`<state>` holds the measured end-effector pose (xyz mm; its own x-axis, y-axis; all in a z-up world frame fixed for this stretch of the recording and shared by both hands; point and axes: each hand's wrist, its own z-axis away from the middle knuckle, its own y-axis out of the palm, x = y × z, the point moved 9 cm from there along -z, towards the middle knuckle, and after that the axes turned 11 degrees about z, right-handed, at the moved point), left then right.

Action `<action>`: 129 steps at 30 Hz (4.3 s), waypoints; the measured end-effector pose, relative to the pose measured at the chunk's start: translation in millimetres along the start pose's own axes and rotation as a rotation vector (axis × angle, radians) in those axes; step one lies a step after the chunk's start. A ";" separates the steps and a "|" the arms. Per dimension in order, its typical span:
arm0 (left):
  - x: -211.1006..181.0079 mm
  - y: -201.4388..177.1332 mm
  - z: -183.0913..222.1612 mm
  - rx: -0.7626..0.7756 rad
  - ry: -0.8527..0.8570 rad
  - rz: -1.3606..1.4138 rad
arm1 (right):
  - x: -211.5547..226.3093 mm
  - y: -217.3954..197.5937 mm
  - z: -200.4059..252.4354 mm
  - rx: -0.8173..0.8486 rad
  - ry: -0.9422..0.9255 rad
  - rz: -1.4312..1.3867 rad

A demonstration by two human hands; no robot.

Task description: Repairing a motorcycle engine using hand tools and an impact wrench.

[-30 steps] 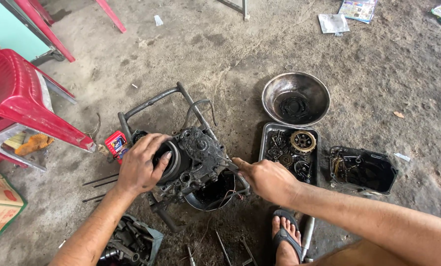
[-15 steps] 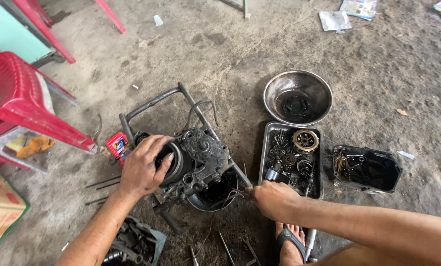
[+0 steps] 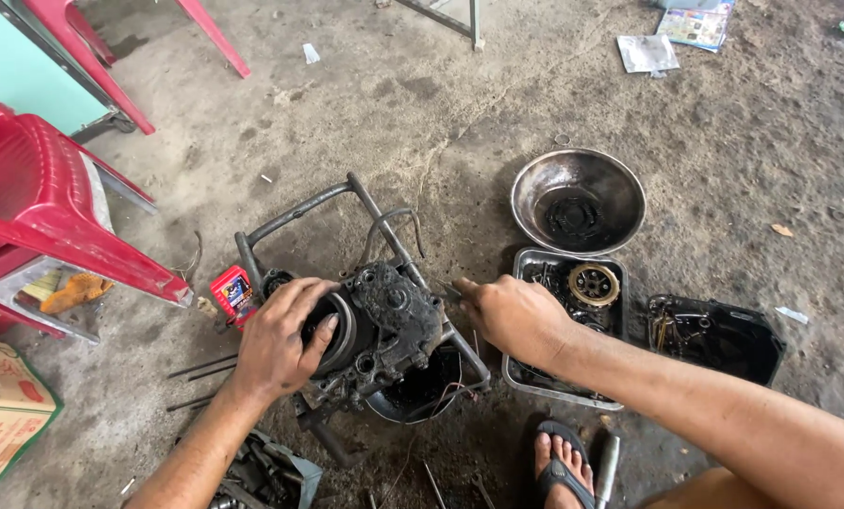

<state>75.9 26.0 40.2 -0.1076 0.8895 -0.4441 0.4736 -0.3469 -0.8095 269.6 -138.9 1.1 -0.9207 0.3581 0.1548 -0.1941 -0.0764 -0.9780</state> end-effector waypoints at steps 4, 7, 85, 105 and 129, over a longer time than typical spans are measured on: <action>5.3 2.5 0.3 0.010 -0.015 0.000 | -3.8 21.4 -9.1 0.060 0.018 -0.051; 1.8 0.3 -0.9 0.004 -0.010 0.007 | 1.6 19.9 -9.8 0.085 0.033 -0.087; -3.7 -3.8 -9.2 0.022 -0.064 0.091 | 14.7 38.0 -13.9 0.319 -0.042 0.336; -5.1 1.3 -8.2 0.024 -0.021 0.007 | 29.1 57.1 -10.0 0.049 -0.128 0.334; -3.6 0.0 -5.4 0.014 -0.015 -0.013 | 8.6 3.5 -11.0 0.152 0.043 -0.030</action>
<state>81.1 24.4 43.9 -0.1269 0.8893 -0.4394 0.4596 -0.3398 -0.8205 264.7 -125.8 -2.5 -0.8991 0.4018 0.1739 -0.2731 -0.2042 -0.9401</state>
